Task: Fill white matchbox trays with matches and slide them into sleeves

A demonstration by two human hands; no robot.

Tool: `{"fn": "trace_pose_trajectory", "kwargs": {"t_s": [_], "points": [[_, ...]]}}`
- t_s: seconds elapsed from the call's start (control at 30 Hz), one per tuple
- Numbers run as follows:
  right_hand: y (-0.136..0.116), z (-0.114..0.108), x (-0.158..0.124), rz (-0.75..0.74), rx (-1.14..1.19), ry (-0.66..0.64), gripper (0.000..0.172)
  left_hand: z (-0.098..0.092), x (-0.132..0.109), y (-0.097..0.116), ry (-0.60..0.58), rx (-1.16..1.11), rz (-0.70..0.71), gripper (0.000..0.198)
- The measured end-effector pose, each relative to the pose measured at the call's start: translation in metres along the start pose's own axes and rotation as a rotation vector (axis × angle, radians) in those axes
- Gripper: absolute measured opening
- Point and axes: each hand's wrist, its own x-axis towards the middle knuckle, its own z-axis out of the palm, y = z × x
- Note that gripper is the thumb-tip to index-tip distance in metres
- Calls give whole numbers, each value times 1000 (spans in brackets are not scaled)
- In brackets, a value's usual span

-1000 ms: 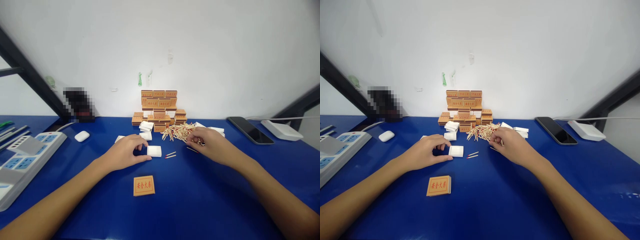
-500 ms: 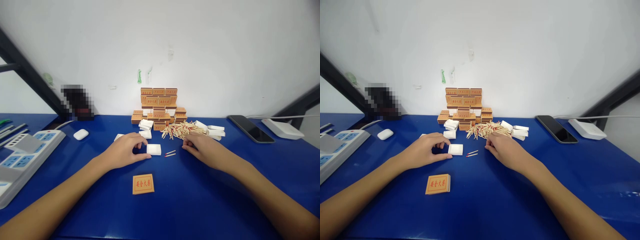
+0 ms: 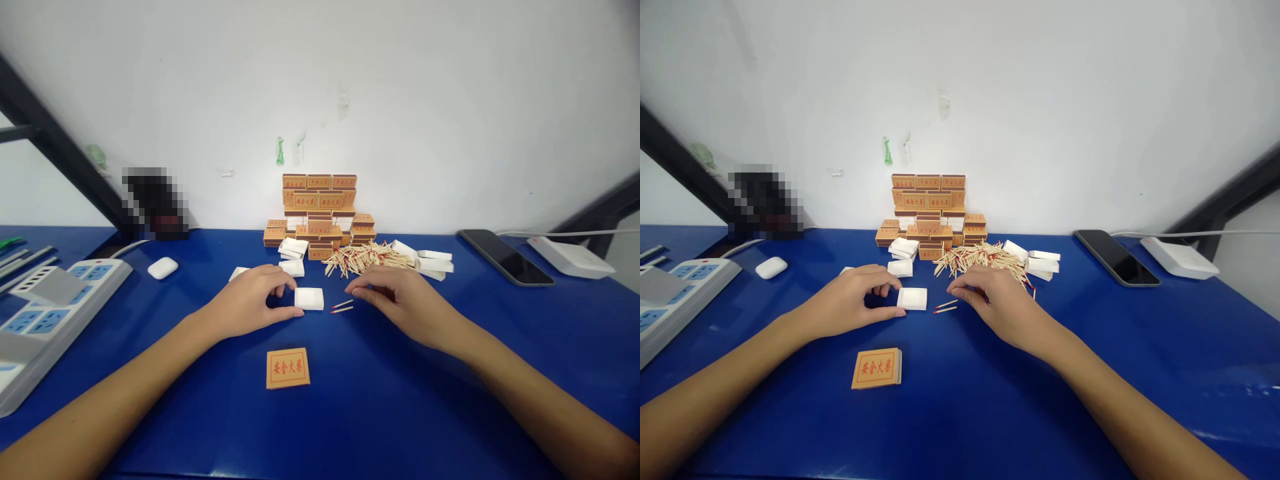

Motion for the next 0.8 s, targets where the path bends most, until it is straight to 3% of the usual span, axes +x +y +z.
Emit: {"fn": "trace_pose_trajectory", "kwargs": {"t_s": [0.27, 0.47, 0.8], "points": [[8, 8, 3, 181, 287, 85, 26, 0, 2, -1, -4, -9, -8, 36], [18, 15, 6, 223, 355, 13, 31, 0, 2, -2, -5, -3, -3, 36], [19, 6, 5, 100, 79, -24, 25, -1, 1, -2, -8, 3, 3, 36]]}}
